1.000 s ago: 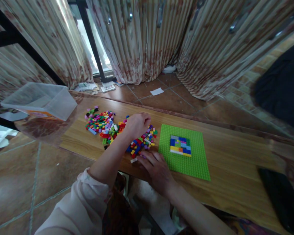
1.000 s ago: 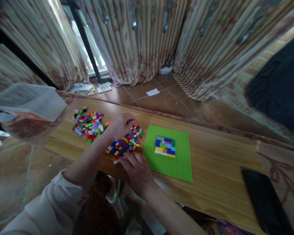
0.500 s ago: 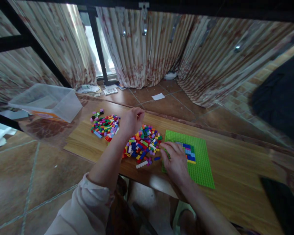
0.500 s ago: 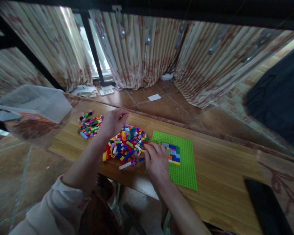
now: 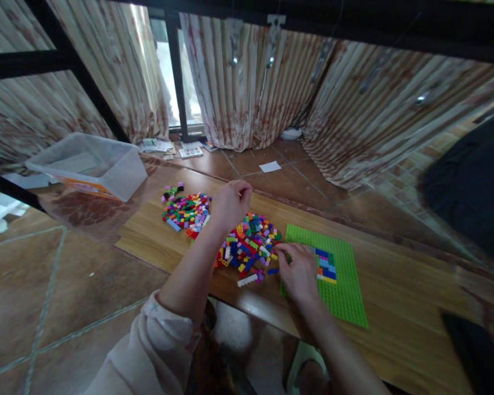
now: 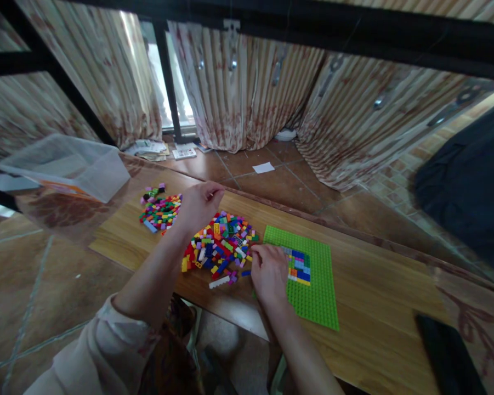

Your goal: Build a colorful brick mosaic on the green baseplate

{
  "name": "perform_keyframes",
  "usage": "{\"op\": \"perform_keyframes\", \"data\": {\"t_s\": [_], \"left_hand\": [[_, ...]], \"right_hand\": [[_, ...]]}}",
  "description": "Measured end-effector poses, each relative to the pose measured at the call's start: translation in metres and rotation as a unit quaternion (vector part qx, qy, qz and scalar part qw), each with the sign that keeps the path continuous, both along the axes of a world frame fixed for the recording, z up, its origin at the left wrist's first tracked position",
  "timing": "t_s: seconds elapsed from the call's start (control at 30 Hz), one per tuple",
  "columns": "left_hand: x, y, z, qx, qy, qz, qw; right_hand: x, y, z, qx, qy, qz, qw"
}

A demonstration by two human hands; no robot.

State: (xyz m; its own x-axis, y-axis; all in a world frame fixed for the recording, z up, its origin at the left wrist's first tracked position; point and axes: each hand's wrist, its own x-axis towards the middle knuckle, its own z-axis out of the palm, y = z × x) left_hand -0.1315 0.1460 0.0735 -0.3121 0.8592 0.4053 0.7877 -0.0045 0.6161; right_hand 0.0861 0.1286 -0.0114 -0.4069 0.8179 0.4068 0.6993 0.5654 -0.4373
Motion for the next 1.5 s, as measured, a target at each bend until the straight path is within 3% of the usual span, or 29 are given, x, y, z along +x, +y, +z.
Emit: {"op": "perform_keyframes", "data": {"t_s": [0.47,0.87,1.03,1.2,1.5], "left_hand": [[0.007,0.002,-0.001,-0.002,0.008,-0.011,1.000],[0.006,0.002,-0.002,0.004,-0.004,-0.018,1.000],[0.004,0.002,-0.002,0.010,-0.017,-0.011,1.000],[-0.004,0.003,0.000,0.036,-0.055,0.008,0.998],[-0.010,0.004,0.002,0.071,-0.129,0.024,0.989]], "right_hand": [[-0.042,0.030,0.014,-0.080,-0.098,-0.046,0.991],[-0.010,0.015,0.004,-0.099,0.012,0.020,0.995],[-0.006,0.022,0.007,-0.079,0.038,-0.002,0.996],[-0.015,0.039,0.014,-0.080,-0.015,-0.045,0.996],[-0.037,0.055,0.021,-0.133,-0.185,-0.055,0.972]]}}
